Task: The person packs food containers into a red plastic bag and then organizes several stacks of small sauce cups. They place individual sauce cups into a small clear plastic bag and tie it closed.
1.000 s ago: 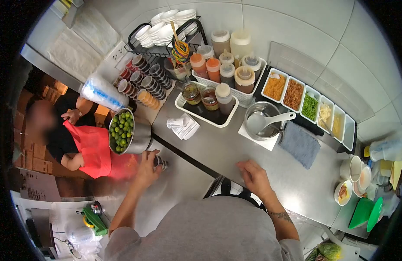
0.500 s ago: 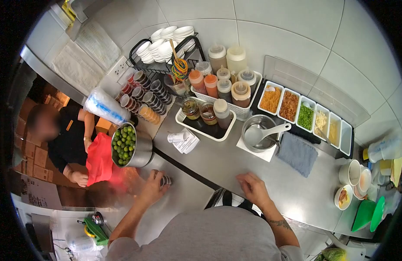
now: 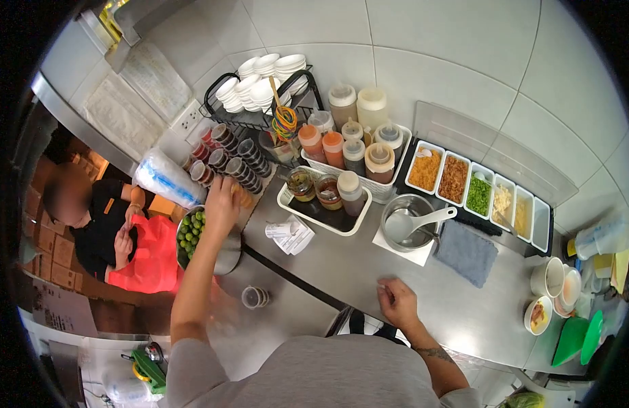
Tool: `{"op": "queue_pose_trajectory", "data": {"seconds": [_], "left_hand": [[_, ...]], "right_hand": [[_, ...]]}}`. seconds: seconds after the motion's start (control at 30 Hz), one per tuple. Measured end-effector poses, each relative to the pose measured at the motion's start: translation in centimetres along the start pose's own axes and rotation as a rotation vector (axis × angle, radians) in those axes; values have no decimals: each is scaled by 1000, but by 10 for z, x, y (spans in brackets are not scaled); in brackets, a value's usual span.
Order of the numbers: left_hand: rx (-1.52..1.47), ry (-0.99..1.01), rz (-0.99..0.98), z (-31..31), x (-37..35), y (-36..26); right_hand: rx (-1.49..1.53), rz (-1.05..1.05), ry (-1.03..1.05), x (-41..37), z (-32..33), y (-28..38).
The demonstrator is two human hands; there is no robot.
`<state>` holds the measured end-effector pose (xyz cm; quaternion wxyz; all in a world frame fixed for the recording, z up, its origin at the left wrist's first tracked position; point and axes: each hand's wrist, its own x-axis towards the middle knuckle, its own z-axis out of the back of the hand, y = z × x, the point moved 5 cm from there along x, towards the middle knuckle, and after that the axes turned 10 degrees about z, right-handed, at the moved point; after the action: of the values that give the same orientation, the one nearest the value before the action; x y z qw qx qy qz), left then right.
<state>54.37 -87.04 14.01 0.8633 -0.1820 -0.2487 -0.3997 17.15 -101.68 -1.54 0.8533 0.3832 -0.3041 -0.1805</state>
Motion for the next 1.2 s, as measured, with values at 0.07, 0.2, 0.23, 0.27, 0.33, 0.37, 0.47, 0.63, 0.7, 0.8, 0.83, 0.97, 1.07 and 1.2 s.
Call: {"op": "queue_pose_trajectory", "data": {"seconds": [0.07,0.2,0.23,0.27,0.33,0.37,0.47,0.63,0.7,0.8,0.83,0.97,1.07,1.2], "left_hand": [[180,-8,-17,-38,24,23],[364,42,-28,-72,51,47],[392,72,-24,-71,48,49],[380,81,-17,-69,45,49],[356,76,-14,-61,50,48],[392,52,-47,-59,51,47],[417,117,-194,-68,54,56],[285,89,-207,-20,34,17],[234,232,-106,18,-1,-10],[167,396,-11,44,-88,-35],[159,469,1,55,-115,-49],[137,602,94,50,-199,-44],[66,460,35,58,-203,-44],[-238,647,370,51,-212,-32]], "right_hand": [[-21,21,-8,-1,0,-1],[-34,1,-3,-1,0,-6],[-29,-20,8,-4,0,-6],[-15,-23,11,-4,1,-5],[10,-14,-3,-1,2,-1],[16,-8,-14,-2,0,-6],[-14,30,-1,-3,-1,-10],[24,-11,23,-4,1,-9],[58,-6,-2,-5,2,-10],[54,-27,39,-7,2,-12],[49,-2,29,-8,2,-11],[-11,81,7,-8,4,-11],[-27,110,21,-9,3,-9],[-47,132,11,-11,3,-9]]}}
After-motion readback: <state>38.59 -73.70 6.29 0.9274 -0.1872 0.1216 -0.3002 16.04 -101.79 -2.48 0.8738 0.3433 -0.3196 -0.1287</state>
